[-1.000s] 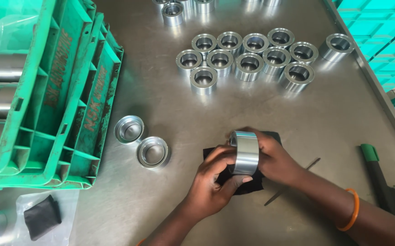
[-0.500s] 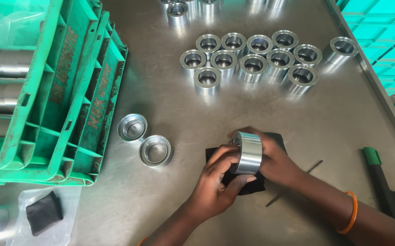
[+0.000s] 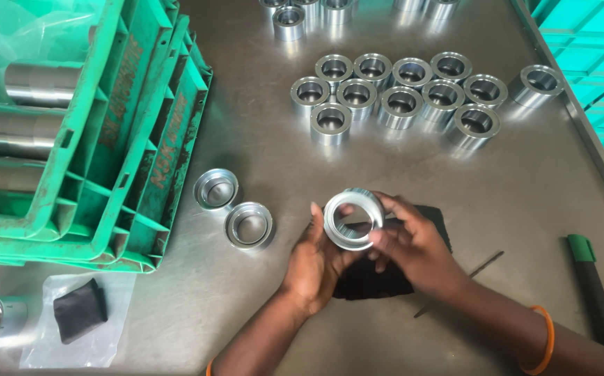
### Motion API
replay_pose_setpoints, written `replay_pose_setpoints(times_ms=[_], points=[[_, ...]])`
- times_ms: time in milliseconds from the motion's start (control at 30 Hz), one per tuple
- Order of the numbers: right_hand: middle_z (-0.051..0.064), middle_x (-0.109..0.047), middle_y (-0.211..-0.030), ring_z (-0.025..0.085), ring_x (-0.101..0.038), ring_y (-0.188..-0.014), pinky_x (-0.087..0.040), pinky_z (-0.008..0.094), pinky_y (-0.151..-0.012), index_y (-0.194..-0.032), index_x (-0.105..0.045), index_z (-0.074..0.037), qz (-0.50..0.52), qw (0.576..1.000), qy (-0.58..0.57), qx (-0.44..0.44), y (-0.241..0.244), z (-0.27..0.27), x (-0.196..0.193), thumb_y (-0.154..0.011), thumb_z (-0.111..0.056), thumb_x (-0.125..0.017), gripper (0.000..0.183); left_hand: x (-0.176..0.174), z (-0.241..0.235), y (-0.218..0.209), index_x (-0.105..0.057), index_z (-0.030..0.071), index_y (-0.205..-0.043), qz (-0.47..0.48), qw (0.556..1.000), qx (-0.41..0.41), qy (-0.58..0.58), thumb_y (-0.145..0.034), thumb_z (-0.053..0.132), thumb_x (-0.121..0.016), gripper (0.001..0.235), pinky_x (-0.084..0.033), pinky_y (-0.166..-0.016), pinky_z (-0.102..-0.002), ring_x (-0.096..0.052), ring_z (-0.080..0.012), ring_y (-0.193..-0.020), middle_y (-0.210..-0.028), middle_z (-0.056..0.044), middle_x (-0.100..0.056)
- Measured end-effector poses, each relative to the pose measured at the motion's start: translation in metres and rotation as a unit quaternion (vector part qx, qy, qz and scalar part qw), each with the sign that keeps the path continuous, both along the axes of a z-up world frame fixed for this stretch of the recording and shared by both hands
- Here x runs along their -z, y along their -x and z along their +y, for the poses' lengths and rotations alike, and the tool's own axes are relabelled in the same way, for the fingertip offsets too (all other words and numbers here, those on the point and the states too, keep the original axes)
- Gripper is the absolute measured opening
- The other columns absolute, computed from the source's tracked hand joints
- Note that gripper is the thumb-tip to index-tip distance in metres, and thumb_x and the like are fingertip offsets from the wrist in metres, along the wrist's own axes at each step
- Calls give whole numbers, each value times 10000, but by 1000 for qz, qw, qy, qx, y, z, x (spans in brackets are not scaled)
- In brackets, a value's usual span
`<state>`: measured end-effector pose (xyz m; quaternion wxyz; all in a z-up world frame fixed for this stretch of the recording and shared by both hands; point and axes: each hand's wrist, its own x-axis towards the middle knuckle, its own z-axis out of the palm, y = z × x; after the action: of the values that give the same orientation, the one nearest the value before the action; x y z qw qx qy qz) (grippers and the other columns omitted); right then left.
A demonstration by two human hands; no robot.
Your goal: Wiping industrial metal rings with a cloth and organizing them into crates.
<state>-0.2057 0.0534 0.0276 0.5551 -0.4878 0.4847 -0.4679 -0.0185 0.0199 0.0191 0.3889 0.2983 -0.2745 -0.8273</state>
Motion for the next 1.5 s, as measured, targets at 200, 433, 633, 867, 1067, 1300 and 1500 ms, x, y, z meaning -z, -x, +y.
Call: replay_pose_setpoints(times_ms=[200, 433, 633, 867, 1067, 1300, 1500], points=[[65, -554, -1167, 142, -618, -926, -538, 306, -775, -1298, -692, -171, 321, 824, 459, -78, 13, 0, 2, -898, -292, -782, 428, -17, -4, -6, -398, 66, -1509, 65, 997, 31, -28, -942, 704, -121, 898, -505, -1046, -451, -628, -288, -1253, -1400, -179, -610], [95, -460, -1342, 327, -446, -1249, -402, 476, -1097, -1271, -738, -221, 426, 737, 518, 80, -3, -5, 8, -1007, -589, -435, 545, 3, -9, -10, -430, -4, -1497, 142, 984, 100, 31, -1016, 695, -210, 876, -534, -1033, -482, -621, -352, -1205, -1405, -200, -599], [199, -303, -1492, 483, -250, -1407, -207, 624, -1198, -1236, -716, -310, 394, 742, 542, -18, -11, -7, 14, -1006, -751, -236, 691, 4, -26, -25, -209, 130, -1565, 60, 988, 15, 144, -913, 365, -698, 848, -522, -948, -380, -636, -245, -1195, -1473, -170, -536], [126, -652, -1292, 286, -621, -1183, -482, 397, -1058, -1295, -636, -108, 417, 847, 329, -4, 10, -126, 33, -1050, -310, -576, 324, -21, -39, -35, -254, 163, -1502, -477, 710, -67, 514, -700, 277, -852, 1007, -490, -960, -469, -611, -304, -1154, -1431, -121, -491], [149, -568, -1371, 353, -510, -1295, -413, 458, -1078, -1473, -471, -122, 576, 732, 364, 0, -28, -140, 12, -905, -141, -643, 593, 2, -56, -51, -625, 118, -1269, -681, 484, -80, 545, -795, 304, -783, 533, -342, -1086, -546, -476, -305, -1343, -1365, -63, -573], [139, -562, -1317, 241, -570, -1164, -491, 369, -989, -1470, -437, -177, 90, 978, 144, -120, 17, -88, 15, -844, 39, -640, 692, 6, -38, -34, -662, 16, -1245, -533, 579, -223, 576, -912, 202, -707, 384, -342, -1095, -467, -448, -348, -1273, -1306, -146, -646], [71, -706, -1240, 162, -700, -1157, -585, 330, -941, -1280, -685, -98, 292, 855, 428, -33, 22, -38, 1, -890, 87, -602, 439, 23, -11, 0, -655, 50, -1213, -83, 950, 92, 286, -974, 231, -695, 303, -489, -1001, -307, -614, -145, -1101, -1167, -76, -682]])
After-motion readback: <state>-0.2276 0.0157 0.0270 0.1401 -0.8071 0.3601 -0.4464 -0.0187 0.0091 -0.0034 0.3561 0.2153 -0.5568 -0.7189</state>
